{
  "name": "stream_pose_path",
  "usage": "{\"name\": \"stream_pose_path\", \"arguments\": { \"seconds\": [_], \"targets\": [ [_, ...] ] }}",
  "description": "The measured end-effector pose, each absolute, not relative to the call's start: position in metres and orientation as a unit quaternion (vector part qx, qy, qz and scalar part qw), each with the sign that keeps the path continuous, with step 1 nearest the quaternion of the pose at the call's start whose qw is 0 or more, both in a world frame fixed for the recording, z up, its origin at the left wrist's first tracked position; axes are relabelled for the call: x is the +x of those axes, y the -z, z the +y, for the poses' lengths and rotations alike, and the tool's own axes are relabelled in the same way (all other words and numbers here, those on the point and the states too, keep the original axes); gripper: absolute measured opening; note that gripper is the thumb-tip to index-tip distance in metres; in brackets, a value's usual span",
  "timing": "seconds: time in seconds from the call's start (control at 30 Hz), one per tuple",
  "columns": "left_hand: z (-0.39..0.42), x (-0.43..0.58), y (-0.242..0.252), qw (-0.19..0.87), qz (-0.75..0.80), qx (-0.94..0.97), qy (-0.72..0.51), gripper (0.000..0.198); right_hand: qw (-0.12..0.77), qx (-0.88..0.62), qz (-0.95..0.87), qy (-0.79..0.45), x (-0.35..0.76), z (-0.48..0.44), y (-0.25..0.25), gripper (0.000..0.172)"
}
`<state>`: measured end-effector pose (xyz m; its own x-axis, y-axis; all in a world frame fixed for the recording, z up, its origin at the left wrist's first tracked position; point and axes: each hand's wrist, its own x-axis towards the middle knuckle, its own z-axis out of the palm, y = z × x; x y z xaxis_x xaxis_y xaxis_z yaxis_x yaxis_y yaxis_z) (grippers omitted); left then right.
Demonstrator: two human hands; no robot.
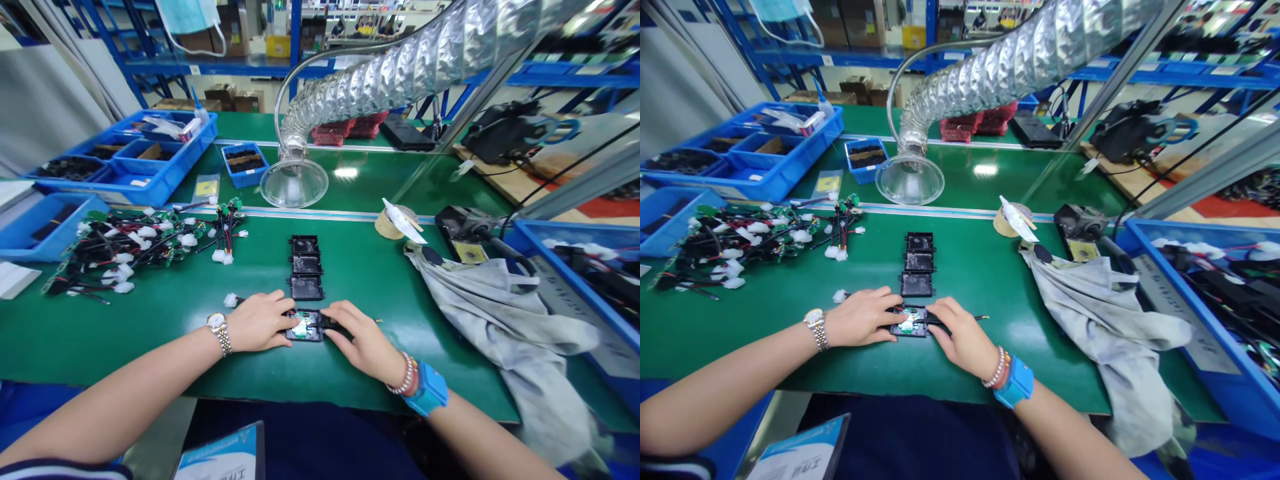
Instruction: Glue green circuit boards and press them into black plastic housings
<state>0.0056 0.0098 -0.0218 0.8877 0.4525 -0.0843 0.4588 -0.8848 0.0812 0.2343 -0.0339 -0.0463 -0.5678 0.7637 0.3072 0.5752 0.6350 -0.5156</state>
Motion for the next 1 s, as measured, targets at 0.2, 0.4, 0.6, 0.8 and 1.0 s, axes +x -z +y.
{"name": "stream_pose_path", "arguments": {
  "seconds": [0.2, 0.4, 0.6, 0.8, 1.0],
  "targets": [
    [0.009, 0.005, 0.023, 0.053, 0.238, 0.969, 0.032, 0.033, 0.175, -0.411, -0.888, -0.106, 0.224, -0.042, 0.05, 0.022],
    [0.011, 0.004, 0.024, 0.058, 0.233, 0.971, 0.026, 0.032, 0.213, -0.39, -0.888, -0.119, 0.226, -0.039, 0.055, 0.025],
    [0.015, 0.007, 0.02, 0.076, 0.22, 0.972, 0.026, 0.03, 0.145, -0.356, -0.921, -0.064, 0.226, -0.034, 0.048, 0.021],
    [0.014, 0.005, 0.011, 0.12, 0.237, 0.964, 0.022, 0.032, 0.165, -0.309, -0.932, -0.089, 0.225, -0.032, 0.049, 0.024],
    [0.016, -0.014, 0.004, 0.214, 0.379, 0.9, -0.011, 0.035, 0.185, -0.31, -0.926, -0.109, 0.225, -0.034, 0.052, 0.023]
  ]
}}
